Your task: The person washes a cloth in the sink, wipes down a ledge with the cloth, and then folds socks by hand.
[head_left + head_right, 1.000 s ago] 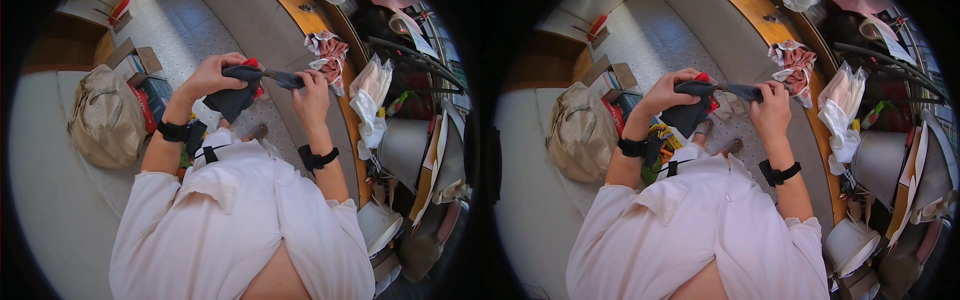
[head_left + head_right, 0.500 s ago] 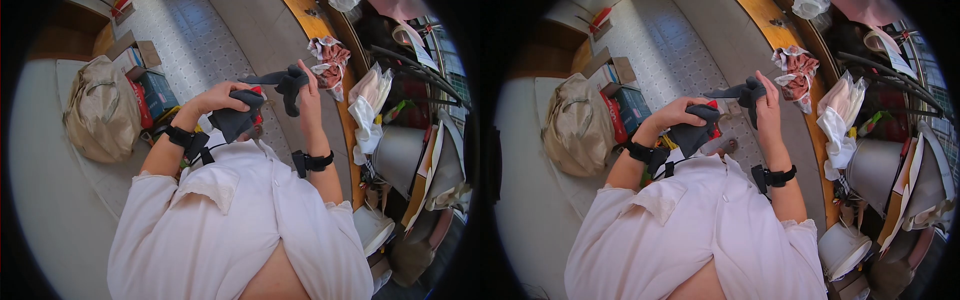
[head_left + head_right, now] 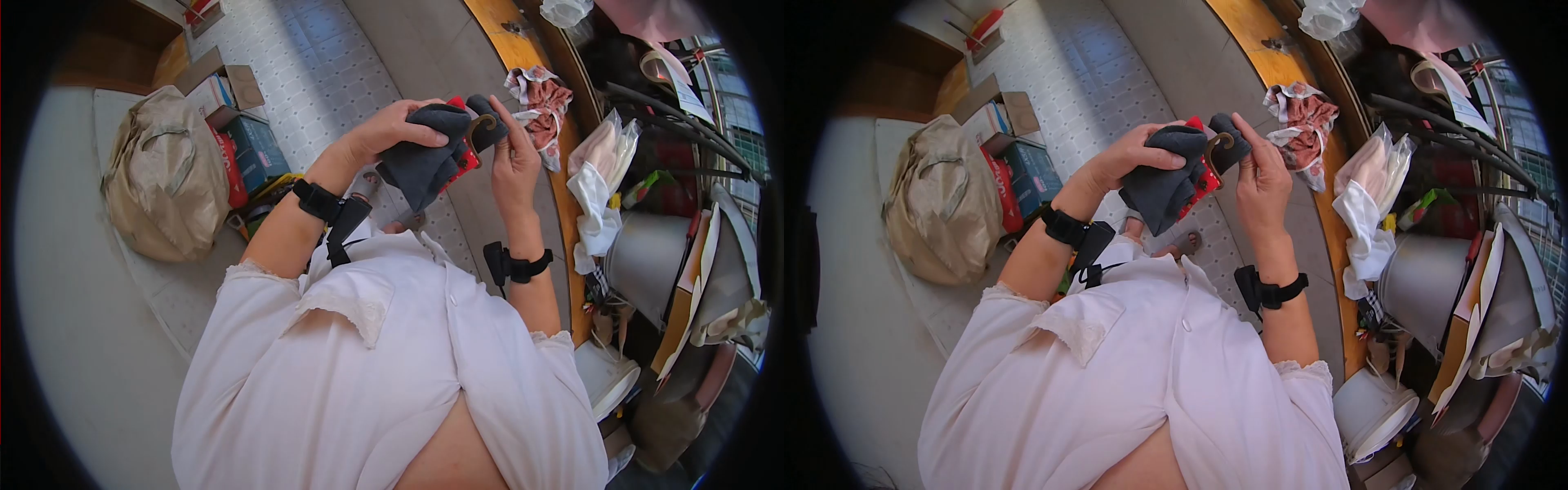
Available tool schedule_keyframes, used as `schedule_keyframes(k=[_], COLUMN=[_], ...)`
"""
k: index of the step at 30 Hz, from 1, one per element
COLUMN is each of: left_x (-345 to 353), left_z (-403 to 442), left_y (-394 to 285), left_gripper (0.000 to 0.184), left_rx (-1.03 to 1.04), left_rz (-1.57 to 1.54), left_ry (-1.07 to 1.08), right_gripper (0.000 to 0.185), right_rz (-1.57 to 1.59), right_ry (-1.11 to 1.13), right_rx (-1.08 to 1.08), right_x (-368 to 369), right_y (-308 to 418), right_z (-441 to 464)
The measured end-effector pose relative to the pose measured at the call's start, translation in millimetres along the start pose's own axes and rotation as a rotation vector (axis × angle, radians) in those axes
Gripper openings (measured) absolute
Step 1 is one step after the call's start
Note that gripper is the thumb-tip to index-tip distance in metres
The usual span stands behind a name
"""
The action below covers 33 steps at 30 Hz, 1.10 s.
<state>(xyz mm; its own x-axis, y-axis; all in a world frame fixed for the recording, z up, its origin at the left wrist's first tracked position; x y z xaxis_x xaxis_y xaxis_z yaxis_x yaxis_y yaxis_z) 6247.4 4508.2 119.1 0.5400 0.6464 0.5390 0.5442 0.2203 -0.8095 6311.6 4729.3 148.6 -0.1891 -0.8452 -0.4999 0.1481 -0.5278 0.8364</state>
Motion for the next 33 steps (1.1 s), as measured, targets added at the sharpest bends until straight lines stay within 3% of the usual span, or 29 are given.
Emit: schedule_keyframes(k=[1, 5, 7, 11, 13, 16, 17, 19, 22, 29, 33], left_x=[-1, -8, -6, -7, -11, -15, -18, -23, -26, -40, -74], left_z=[-1, -5, -4, -4, -2, -4, -5, -7, -11, -20, -41], left_y=[-2, -6, -8, -11, -7, 0, 3, 10, 18, 25, 28], left_gripper=[0.059, 0.054, 0.056, 0.056, 0.056, 0.055, 0.055, 0.054, 0.051, 0.048, 0.05], left_rx=[-0.003, 0.01, 0.004, 0.002, -0.021, -0.056, -0.057, -0.075, -0.055, -0.04, -0.017], left_rz=[0.002, 0.023, 0.059, 0.033, 0.0, -0.038, -0.039, -0.107, -0.178, -0.23, -0.252], left_ry=[0.006, -0.016, 0.009, -0.018, 0.008, -0.035, -0.035, -0.07, -0.122, -0.183, -0.281], right_gripper=[0.034, 0.033, 0.032, 0.032, 0.033, 0.039, 0.039, 0.043, 0.043, 0.03, 0.026], right_rz=[-0.339, -0.345, 0.056, 0.367, 0.785, 0.921, 0.921, 0.473, 0.625, 0.632, 0.633], right_ry=[0.002, -0.095, -0.053, 0.0, 0.051, 0.116, 0.117, 0.129, 0.215, 0.28, 0.155], right_rx=[-0.055, -0.131, 0.094, 0.176, 0.398, 0.465, 0.466, 0.388, 0.485, 0.476, 0.544], right_x=[-8, -16, -10, -2, 0, 10, 14, 20, 25, 45, 37], right_y=[1, -2, -6, -11, -8, 13, 11, 4, 1, -13, -14], right_z=[0, 4, 2, 1, 0, 1, 1, 3, 13, 22, 45])
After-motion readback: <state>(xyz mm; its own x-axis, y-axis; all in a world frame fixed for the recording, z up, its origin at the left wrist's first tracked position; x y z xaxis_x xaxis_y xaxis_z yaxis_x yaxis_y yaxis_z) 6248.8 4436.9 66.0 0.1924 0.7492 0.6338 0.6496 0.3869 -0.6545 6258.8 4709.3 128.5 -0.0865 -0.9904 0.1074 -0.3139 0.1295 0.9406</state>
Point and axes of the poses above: each hand's wrist, its own z-axis towards the middle knuckle, its own x-axis out of the palm, y = z × x, the point moved 2 cm from there along z, towards the middle knuckle, and after that the axes turned 3 degrees about -z, right-handed, at the moved point
